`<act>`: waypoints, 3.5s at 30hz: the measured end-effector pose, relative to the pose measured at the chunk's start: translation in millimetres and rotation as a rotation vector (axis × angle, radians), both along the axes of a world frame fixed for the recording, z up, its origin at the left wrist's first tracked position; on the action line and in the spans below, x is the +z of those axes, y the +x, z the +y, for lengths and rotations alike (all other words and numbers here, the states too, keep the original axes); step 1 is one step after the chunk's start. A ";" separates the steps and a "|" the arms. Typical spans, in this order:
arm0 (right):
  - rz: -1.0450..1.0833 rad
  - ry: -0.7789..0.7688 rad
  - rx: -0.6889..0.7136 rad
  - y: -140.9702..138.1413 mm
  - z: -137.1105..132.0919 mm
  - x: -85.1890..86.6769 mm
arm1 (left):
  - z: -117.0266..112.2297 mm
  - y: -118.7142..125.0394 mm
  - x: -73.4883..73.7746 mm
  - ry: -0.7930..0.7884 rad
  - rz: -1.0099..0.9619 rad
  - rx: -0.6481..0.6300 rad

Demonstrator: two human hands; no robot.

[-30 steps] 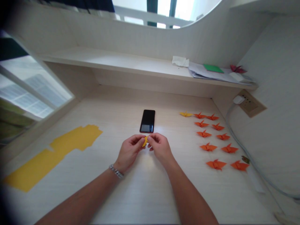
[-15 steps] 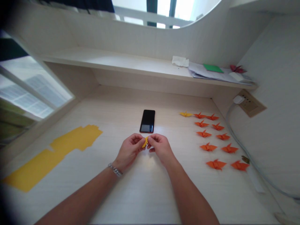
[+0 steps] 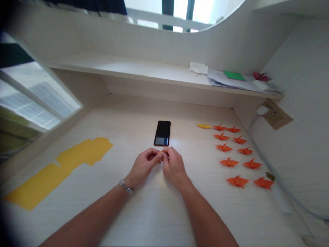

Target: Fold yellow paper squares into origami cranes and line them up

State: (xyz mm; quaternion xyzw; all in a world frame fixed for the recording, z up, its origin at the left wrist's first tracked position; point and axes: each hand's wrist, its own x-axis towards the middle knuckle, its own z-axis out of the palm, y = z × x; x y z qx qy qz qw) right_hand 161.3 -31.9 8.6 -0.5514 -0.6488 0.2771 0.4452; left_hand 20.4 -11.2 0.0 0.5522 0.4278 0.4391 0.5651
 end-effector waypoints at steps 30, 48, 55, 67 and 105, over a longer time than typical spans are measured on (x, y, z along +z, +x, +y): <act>0.306 -0.077 -0.156 -7.3 2.7 -7.5 | 1.7 -0.8 4.5 -0.088 -0.166 0.188; 0.275 -0.247 -0.001 -0.7 6.0 -8.2 | -6.9 -5.7 11.3 0.294 0.241 0.204; 0.266 -0.193 -0.025 2.6 9.9 -13.2 | 4.4 -9.7 3.2 0.102 0.123 0.090; -0.127 -0.041 0.021 5.3 4.7 -4.3 | 2.7 -13.5 7.2 0.273 0.492 -0.038; 1.202 -0.614 0.445 8.7 6.0 0.3 | -5.8 -1.3 8.9 -0.369 -0.628 -0.247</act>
